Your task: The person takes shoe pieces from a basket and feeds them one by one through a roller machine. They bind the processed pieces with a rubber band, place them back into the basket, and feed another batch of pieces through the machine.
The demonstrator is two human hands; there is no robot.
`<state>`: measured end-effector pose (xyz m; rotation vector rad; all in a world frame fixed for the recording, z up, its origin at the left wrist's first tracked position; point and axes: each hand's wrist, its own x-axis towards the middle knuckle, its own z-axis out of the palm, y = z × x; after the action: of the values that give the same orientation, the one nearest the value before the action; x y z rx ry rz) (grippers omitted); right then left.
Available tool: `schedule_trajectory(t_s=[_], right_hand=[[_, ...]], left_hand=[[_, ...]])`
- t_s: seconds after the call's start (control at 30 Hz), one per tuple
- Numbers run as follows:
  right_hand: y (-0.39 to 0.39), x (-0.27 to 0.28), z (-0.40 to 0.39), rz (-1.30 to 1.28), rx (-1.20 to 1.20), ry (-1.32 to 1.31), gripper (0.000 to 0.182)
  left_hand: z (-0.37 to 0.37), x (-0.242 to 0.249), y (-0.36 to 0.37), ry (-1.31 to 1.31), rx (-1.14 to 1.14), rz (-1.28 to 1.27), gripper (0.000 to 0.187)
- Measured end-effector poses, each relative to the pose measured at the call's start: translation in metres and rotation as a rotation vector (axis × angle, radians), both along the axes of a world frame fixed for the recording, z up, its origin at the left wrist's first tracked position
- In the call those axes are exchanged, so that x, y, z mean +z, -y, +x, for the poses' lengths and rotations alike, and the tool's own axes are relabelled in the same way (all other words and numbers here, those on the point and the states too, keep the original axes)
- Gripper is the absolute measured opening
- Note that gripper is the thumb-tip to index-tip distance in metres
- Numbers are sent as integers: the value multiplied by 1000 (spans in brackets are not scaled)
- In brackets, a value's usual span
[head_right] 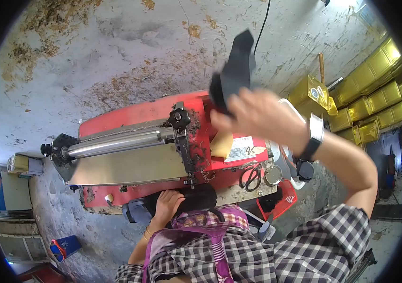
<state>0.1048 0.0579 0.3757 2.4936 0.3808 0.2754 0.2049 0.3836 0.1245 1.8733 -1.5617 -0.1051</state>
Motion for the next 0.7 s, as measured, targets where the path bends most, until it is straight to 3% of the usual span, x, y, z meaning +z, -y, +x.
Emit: schedule_trajectory(t_s=[0.1,0.17,0.23,0.33,0.43,0.47,0.5,0.57,0.7], right_hand=[[-22,-62,-39,198,112,-238,36],[-22,-93,-43,312,138,-249,37],[-25,-97,-49,370,112,-370,38],[-23,-67,-35,726,12,-608,56],[-18,-15,23,816,38,-352,54],[-12,-12,50,856,126,-199,43],[-8,-8,76,919,47,-165,33],[-12,-8,139,1045,41,-252,24],[-7,-54,249,948,115,-664,23]], left_hand=[[1,-2,-5,13,-20,10,19],[-1,0,-5,1,-40,-62,19],[2,7,-9,3,-74,-107,19],[3,32,-20,9,-109,-177,17],[26,72,-39,-91,6,-96,13],[37,89,-36,-195,173,-57,13],[51,103,-28,-301,335,-29,13],[80,120,-17,-533,626,172,20],[100,93,-28,-598,750,150,25]])
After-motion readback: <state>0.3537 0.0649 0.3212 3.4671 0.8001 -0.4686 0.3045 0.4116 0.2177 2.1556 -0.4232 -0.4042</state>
